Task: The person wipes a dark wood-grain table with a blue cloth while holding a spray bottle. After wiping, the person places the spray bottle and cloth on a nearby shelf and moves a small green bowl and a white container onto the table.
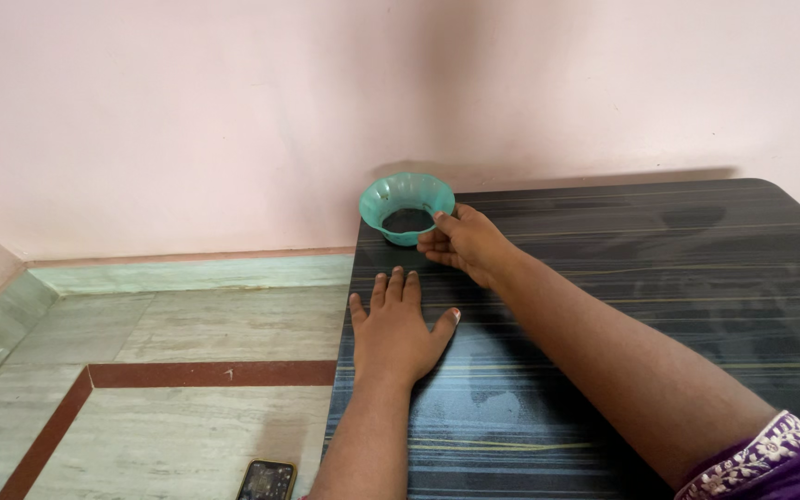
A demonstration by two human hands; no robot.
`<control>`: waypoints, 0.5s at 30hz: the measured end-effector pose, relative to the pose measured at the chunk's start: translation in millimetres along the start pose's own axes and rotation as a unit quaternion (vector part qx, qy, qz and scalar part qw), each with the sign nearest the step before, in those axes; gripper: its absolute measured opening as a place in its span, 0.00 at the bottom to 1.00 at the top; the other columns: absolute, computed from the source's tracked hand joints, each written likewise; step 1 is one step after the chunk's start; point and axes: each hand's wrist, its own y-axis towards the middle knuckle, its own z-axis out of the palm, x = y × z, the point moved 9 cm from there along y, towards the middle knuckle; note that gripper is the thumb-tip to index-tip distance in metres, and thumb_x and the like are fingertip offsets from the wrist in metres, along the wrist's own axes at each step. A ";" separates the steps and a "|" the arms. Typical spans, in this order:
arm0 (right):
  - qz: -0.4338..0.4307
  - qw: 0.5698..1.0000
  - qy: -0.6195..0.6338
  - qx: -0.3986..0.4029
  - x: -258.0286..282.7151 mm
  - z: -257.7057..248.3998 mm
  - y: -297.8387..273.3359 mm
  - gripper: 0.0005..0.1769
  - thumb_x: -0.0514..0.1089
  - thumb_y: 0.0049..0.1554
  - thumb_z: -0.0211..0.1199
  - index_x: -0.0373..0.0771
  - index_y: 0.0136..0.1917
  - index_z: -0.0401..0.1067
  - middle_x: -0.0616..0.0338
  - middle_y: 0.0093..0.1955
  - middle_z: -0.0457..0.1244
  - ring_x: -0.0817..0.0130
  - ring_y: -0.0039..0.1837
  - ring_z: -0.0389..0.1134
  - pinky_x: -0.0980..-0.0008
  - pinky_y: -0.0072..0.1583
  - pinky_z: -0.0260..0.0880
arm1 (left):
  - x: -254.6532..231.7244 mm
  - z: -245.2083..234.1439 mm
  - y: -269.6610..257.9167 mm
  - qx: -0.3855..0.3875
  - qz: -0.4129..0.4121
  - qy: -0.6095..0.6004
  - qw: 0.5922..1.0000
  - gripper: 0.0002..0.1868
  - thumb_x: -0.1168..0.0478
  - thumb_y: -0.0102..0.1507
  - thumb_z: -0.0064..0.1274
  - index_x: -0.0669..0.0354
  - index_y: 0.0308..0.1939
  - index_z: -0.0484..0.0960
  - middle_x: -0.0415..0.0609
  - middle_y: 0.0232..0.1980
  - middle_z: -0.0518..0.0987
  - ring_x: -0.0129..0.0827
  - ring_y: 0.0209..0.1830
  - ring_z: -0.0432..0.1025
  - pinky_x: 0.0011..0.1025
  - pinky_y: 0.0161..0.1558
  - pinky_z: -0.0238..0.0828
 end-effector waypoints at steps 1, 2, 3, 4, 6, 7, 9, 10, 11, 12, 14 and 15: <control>0.001 1.000 -0.004 -0.002 -0.6 1.0 0.6 0.20 0.50 0.67 0.46 0.39 0.68 0.61 0.51 0.53 0.67 0.62 0.58 0.71 0.60 0.62 0.75 | 0.1 0.5 0.3 0.004 -0.001 0.000 1.000 0.46 0.32 0.63 0.43 0.54 0.77 0.55 0.49 0.81 0.50 0.41 0.82 0.40 0.56 0.77 0.29; 0.002 1.000 0.000 -0.003 -1.3 1.8 1.1 0.20 0.51 0.67 0.47 0.39 0.68 0.61 0.51 0.53 0.67 0.61 0.58 0.71 0.60 0.62 0.75 | 0.3 1.0 0.4 0.008 -0.003 0.000 1.000 0.46 0.32 0.63 0.43 0.53 0.77 0.55 0.49 0.81 0.50 0.41 0.82 0.40 0.56 0.76 0.29; 0.003 1.000 0.003 -0.003 -2.0 2.1 1.4 0.20 0.51 0.67 0.47 0.39 0.68 0.61 0.51 0.54 0.67 0.61 0.58 0.71 0.59 0.62 0.75 | 0.3 0.2 0.2 0.005 -0.002 -0.001 1.000 0.46 0.32 0.63 0.43 0.53 0.77 0.55 0.49 0.81 0.50 0.41 0.82 0.40 0.56 0.76 0.29; 0.005 1.000 0.006 -0.003 -2.7 2.3 2.1 0.20 0.51 0.68 0.47 0.39 0.68 0.61 0.51 0.54 0.67 0.61 0.58 0.71 0.59 0.62 0.74 | 0.4 -0.5 -0.1 0.002 -0.001 -0.001 1.000 0.46 0.32 0.63 0.44 0.54 0.77 0.55 0.49 0.81 0.51 0.41 0.82 0.40 0.56 0.77 0.29; 0.006 1.000 0.008 -0.005 -4.4 1.2 4.2 0.20 0.51 0.67 0.47 0.40 0.68 0.61 0.52 0.54 0.67 0.61 0.58 0.71 0.59 0.62 0.74 | 0.5 -1.1 0.0 -0.002 0.000 -0.002 1.000 0.46 0.32 0.63 0.44 0.54 0.77 0.55 0.49 0.81 0.51 0.41 0.82 0.41 0.56 0.77 0.30; 0.007 1.000 0.009 -0.007 -5.7 0.0 5.1 0.20 0.51 0.67 0.47 0.41 0.67 0.62 0.52 0.53 0.67 0.61 0.57 0.71 0.59 0.62 0.75 | 0.3 -1.0 0.4 -0.002 0.000 -0.002 1.000 0.46 0.32 0.63 0.44 0.54 0.77 0.55 0.49 0.81 0.51 0.41 0.82 0.41 0.56 0.77 0.30; 0.005 1.000 0.015 0.002 -7.0 0.2 7.5 0.20 0.52 0.67 0.48 0.40 0.67 0.63 0.53 0.53 0.67 0.61 0.57 0.71 0.59 0.62 0.75 | 0.1 -0.8 0.3 -0.002 0.000 -0.001 1.000 0.46 0.32 0.63 0.44 0.53 0.77 0.55 0.49 0.81 0.51 0.41 0.82 0.41 0.56 0.77 0.30; 0.004 1.000 0.018 0.006 -7.2 0.4 8.4 0.20 0.52 0.67 0.49 0.40 0.66 0.63 0.53 0.53 0.67 0.61 0.57 0.71 0.59 0.61 0.75 | 0.0 -0.9 0.0 -0.003 0.000 -0.001 1.000 0.46 0.32 0.63 0.44 0.53 0.77 0.56 0.49 0.81 0.51 0.41 0.82 0.41 0.56 0.77 0.30; 0.005 1.000 0.019 0.006 -7.7 -0.2 8.5 0.20 0.52 0.67 0.49 0.40 0.66 0.63 0.53 0.53 0.67 0.62 0.57 0.71 0.59 0.62 0.75 | 0.1 -1.2 -0.4 -0.003 0.000 0.000 1.000 0.46 0.32 0.63 0.44 0.53 0.77 0.56 0.49 0.81 0.51 0.41 0.82 0.41 0.56 0.77 0.30; 0.007 1.000 0.020 0.005 -8.1 -0.6 8.2 0.19 0.52 0.67 0.49 0.40 0.66 0.63 0.53 0.53 0.67 0.62 0.57 0.71 0.59 0.62 0.75 | 0.1 -1.5 -0.6 -0.004 0.000 -0.001 1.000 0.46 0.32 0.63 0.45 0.53 0.77 0.56 0.49 0.81 0.51 0.41 0.82 0.41 0.56 0.77 0.30; 0.007 1.000 0.016 0.004 -7.1 -1.2 6.7 0.20 0.52 0.67 0.49 0.40 0.67 0.63 0.53 0.53 0.67 0.62 0.57 0.71 0.60 0.62 0.75 | 0.0 -2.1 -0.7 -0.005 0.001 -0.004 1.000 0.46 0.32 0.62 0.45 0.54 0.77 0.56 0.49 0.81 0.52 0.41 0.82 0.41 0.56 0.77 0.30; 0.007 1.000 0.013 0.004 -6.7 -1.5 5.5 0.21 0.52 0.67 0.49 0.40 0.68 0.62 0.53 0.53 0.67 0.62 0.57 0.71 0.60 0.62 0.75 | 0.0 -2.0 -0.7 -0.003 0.000 -0.004 1.000 0.46 0.32 0.62 0.45 0.53 0.77 0.56 0.49 0.81 0.52 0.41 0.82 0.41 0.56 0.77 0.30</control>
